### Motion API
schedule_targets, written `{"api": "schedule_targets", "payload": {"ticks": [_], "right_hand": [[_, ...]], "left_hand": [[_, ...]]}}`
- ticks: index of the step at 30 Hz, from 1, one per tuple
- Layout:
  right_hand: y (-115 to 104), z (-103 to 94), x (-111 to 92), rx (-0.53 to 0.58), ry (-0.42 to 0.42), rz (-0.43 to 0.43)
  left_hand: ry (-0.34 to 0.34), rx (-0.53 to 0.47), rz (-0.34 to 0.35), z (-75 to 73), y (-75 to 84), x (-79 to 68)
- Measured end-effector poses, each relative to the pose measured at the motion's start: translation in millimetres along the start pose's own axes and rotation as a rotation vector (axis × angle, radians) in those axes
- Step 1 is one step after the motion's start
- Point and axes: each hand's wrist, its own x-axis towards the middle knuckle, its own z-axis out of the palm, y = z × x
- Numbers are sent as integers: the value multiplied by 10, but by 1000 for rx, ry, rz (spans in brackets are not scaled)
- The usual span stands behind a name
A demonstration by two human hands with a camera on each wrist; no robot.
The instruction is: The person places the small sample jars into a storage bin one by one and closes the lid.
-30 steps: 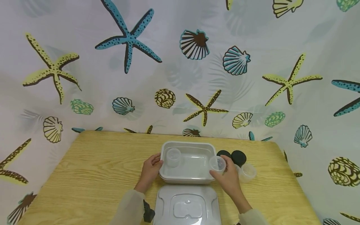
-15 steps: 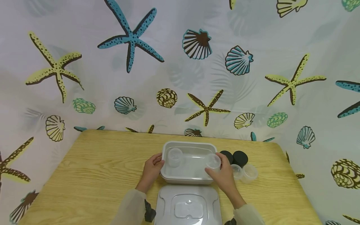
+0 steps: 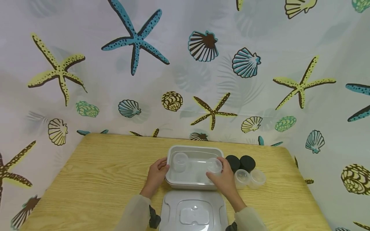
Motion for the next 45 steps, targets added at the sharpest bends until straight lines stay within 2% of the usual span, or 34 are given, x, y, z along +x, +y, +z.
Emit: {"api": "schedule_targets", "payload": {"ticks": [4,13,18,26,33,38,45], "right_hand": [[-5,40,4,0,-28,10],[-31,135,3,36,-45,-38],[-39,193,8,37,-57,-58],[-74,259,7,27,-84,-43],[-107,314,-4,30,-90,-57],[-127,352,25,25,-135,-46],[-183,397,56,-20,-246,-19]], "left_hand": [[-4,2,2,-5,-1,-6],[-5,12,-25,-7,3,4],[-1,12,-15,-6,-5,8],[6,15,3,-3,-16,8],[11,10,-12,-5,0,1],[6,8,-24,-9,-2,0],[9,-1,-23,-15,-6,0]]}}
